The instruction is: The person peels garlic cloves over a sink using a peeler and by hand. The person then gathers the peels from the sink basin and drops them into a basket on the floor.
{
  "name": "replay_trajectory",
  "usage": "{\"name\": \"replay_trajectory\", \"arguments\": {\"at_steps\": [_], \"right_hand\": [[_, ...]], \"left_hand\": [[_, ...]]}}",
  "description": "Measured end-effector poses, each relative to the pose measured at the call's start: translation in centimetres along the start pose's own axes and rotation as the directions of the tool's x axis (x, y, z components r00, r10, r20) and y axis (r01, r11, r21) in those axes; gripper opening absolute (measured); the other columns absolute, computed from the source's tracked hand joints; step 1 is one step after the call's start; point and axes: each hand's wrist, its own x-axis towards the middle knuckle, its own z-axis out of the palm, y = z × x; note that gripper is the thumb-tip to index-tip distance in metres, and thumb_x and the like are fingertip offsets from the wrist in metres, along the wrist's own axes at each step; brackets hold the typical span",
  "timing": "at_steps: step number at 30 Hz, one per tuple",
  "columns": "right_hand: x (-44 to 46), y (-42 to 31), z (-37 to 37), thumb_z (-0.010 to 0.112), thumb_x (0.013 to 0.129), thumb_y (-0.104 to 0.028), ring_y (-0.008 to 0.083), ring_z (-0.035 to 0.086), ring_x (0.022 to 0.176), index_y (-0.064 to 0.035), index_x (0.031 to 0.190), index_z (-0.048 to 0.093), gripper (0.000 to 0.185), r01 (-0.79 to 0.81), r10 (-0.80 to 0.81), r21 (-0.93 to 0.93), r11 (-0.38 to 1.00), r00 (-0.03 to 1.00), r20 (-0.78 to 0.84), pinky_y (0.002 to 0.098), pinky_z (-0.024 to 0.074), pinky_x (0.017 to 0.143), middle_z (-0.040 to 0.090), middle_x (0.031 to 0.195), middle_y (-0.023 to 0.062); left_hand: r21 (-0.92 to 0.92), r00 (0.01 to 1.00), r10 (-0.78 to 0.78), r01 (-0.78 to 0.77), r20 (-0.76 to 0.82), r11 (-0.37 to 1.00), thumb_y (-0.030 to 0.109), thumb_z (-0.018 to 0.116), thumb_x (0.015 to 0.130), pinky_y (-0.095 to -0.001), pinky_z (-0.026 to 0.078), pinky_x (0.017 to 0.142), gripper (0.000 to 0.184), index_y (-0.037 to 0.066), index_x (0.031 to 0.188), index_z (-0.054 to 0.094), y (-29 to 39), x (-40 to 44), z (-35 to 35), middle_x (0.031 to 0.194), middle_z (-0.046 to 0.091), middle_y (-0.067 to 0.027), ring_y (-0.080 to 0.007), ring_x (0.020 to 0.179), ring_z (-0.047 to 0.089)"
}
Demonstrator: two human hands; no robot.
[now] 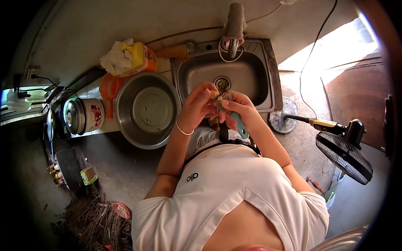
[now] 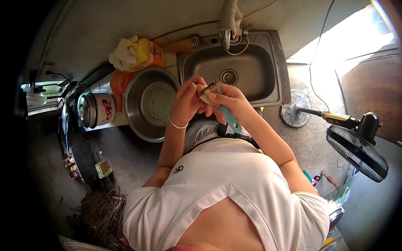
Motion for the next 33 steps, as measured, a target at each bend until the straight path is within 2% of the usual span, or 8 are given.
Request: {"name": "replay_trajectory", "arguments": {"at_steps": [4,10,17,19,23,25,29,33], "right_hand": [[-0.3,-0.4,0.0,0.055,0.089,-0.015,0.0112,0.050,0.041,0.0021,0.090,0.052,0.018,-0.016,0.015,0.015,1.000,0.998,0.067,0.0229,0.0403,0.037,0.062,0.071,0.0172],[-0.4,0.5,0.3,0.055,0.089,-0.015,0.0112,0.050,0.042,0.0012,0.091,0.052,0.017,0.045,-0.045,0.046,0.998,0.999,0.002,0.0234,0.0405,0.037,0.063,0.070,0.0169],[-0.2,1.3,1.1,0.054,0.089,-0.015,0.0125,0.051,0.043,0.0011,0.091,0.052,0.016,0.076,-0.076,-0.002,0.997,0.997,-0.006,0.0233,0.0407,0.039,0.063,0.071,0.0159],[-0.2,1.5,1.2,0.054,0.090,-0.014,0.0129,0.051,0.044,0.0013,0.090,0.052,0.016,0.089,-0.090,-0.052,0.995,0.996,-0.007,0.0234,0.0406,0.039,0.063,0.071,0.0146],[-0.1,1.8,1.0,0.053,0.090,-0.014,0.0129,0.052,0.044,0.0011,0.089,0.053,0.016,0.089,-0.091,-0.114,0.990,0.996,-0.015,0.0237,0.0402,0.039,0.063,0.071,0.0135],[-0.1,2.1,1.0,0.053,0.090,-0.014,0.0130,0.052,0.045,0.0008,0.090,0.054,0.015,0.056,-0.059,-0.157,0.986,0.998,-0.019,0.0236,0.0401,0.040,0.063,0.071,0.0134],[-0.4,2.6,1.0,0.054,0.088,-0.013,0.0129,0.052,0.045,0.0008,0.093,0.055,0.015,0.023,-0.032,-0.172,0.985,0.998,-0.046,0.0235,0.0402,0.041,0.062,0.070,0.0129],[0.1,2.4,-0.4,0.060,0.082,-0.009,0.0101,0.046,0.046,0.0002,0.101,0.055,0.022,0.043,-0.032,0.087,0.995,0.992,-0.124,0.0220,0.0356,0.042,0.055,0.066,0.0053]], "left_hand": [[0.086,0.987,0.037,-0.051,0.155,0.995,0.016,0.052,0.093,-0.0209,0.043,0.056,0.015,0.004,0.101,0.053,-0.4,0.4,-1.3,0.085,0.056,-0.0020,-0.0092,0.065,0.052],[0.183,0.937,0.348,-0.342,-0.003,0.922,0.017,0.050,0.093,-0.0221,0.043,0.063,0.020,0.001,0.104,0.054,-2.7,0.1,0.0,0.096,0.053,-0.0039,-0.0073,0.076,0.048],[-0.024,0.920,0.309,-0.324,-0.240,0.946,0.018,0.049,0.094,-0.0198,0.044,0.064,0.021,0.001,0.106,0.053,-3.0,-0.7,1.4,0.089,0.058,-0.0030,-0.0069,0.072,0.052],[-0.150,0.972,0.201,-0.219,-0.123,0.964,0.029,0.043,0.096,-0.0230,0.043,0.041,0.028,0.003,0.103,0.050,-2.7,-1.0,1.2,0.095,0.053,-0.0048,-0.0098,0.077,0.055],[-0.236,0.980,0.136,-0.168,-0.145,0.957,0.035,0.044,0.095,-0.0205,0.042,0.047,0.031,0.006,0.099,0.049,-2.3,-1.1,2.1,0.092,0.051,-0.0025,-0.0072,0.072,0.051],[-0.224,0.946,0.190,-0.250,-0.261,0.942,0.037,0.045,0.095,-0.0178,0.038,0.051,0.030,0.007,0.095,0.049,-1.9,-1.0,2.0,0.089,0.048,-0.0007,-0.0055,0.065,0.043],[-0.285,0.945,0.237,-0.297,-0.225,0.912,0.036,0.044,0.096,-0.0170,0.033,0.052,0.028,0.008,0.094,0.049,-1.4,-0.9,0.1,0.087,0.047,-0.0005,-0.0050,0.062,0.036],[-0.358,0.986,0.139,-0.163,-0.093,0.919,0.032,0.045,0.096,-0.0176,0.030,0.048,0.024,0.008,0.096,0.050,-1.5,-0.9,-0.3,0.087,0.047,-0.0014,-0.0047,0.060,0.034]]}}
